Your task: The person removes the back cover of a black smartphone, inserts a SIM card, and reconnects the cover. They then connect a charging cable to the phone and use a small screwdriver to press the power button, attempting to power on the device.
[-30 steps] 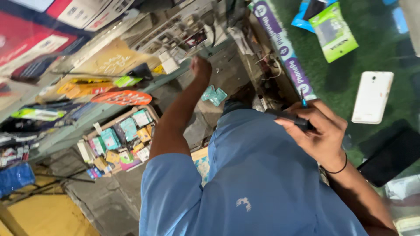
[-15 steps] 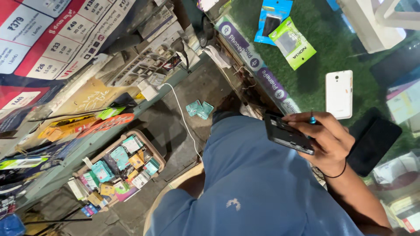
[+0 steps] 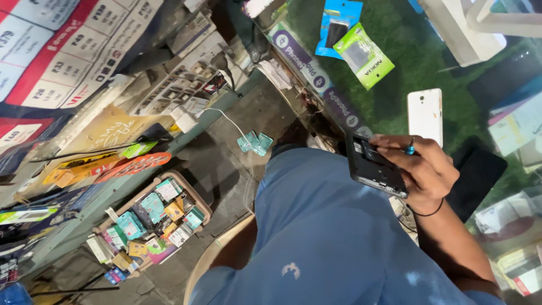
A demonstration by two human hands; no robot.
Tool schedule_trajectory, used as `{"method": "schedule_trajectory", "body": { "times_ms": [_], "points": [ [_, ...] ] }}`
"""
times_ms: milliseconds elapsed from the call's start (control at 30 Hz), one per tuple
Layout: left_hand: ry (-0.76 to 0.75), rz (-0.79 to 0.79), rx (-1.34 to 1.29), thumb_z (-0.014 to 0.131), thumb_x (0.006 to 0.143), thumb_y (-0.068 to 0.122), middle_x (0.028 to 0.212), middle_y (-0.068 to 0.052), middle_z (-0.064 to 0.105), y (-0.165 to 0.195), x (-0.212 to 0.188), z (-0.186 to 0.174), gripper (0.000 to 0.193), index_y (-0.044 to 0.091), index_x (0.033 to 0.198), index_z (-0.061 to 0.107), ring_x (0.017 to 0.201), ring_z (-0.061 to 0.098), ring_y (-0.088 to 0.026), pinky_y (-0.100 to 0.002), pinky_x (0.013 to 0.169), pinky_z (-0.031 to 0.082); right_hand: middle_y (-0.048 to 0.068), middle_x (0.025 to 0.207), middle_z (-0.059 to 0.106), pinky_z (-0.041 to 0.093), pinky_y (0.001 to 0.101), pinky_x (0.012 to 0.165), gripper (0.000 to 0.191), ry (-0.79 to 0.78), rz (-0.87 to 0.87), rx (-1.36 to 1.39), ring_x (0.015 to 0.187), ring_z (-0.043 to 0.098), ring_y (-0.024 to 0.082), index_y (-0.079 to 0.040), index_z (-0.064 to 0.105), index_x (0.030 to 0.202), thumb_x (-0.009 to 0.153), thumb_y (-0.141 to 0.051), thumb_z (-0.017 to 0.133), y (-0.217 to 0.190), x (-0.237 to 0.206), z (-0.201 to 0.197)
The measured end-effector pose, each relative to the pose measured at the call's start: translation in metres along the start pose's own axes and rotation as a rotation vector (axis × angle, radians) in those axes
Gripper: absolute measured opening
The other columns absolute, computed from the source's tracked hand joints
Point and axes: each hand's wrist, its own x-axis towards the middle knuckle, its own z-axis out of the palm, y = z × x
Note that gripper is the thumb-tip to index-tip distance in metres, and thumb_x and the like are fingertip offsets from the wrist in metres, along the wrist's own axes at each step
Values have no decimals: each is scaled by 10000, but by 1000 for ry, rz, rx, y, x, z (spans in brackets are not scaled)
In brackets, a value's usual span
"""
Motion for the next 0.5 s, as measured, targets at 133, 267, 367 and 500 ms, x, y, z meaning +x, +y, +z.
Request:
{"method": "schedule_trajectory", "body": {
  "times_ms": [133,267,367,500],
  "points": [
    [16,-18,441,568,934,316,1154,-119,739,-23,1,-57,302,139,1010,800,1082,685,-316,-463,933,529,232,1004,626,639,460,855,169,12,-3,4,972,756,394,134,629,988,982,-13,714,0,-2,-1],
    [690,658,-7,539,942,190,1036,-113,748,-14,-29,-116,262,111,952,788,1041,687,-276,-403,938,551,251,1042,639,670,453,866,124,1,45,-21,981,756,393,131,644,997,990,16,690,-4,-3,-4],
    [545,607,-943,681,985,130,916,-87,686,42,-76,-134,217,6,1100,817,830,545,-152,-294,744,418,240,1037,641,662,439,861,141,1,36,-42,979,754,387,126,650,1000,977,-5,698,-6,-3,-4],
    [649,1147,-880,799,907,92,1119,-54,690,136,-140,-141,403,41,1296,707,976,660,-142,-285,881,550,219,1012,649,658,401,831,129,-21,41,-88,969,765,365,100,655,988,988,-19,706,-8,-1,-2]
  ]
}}
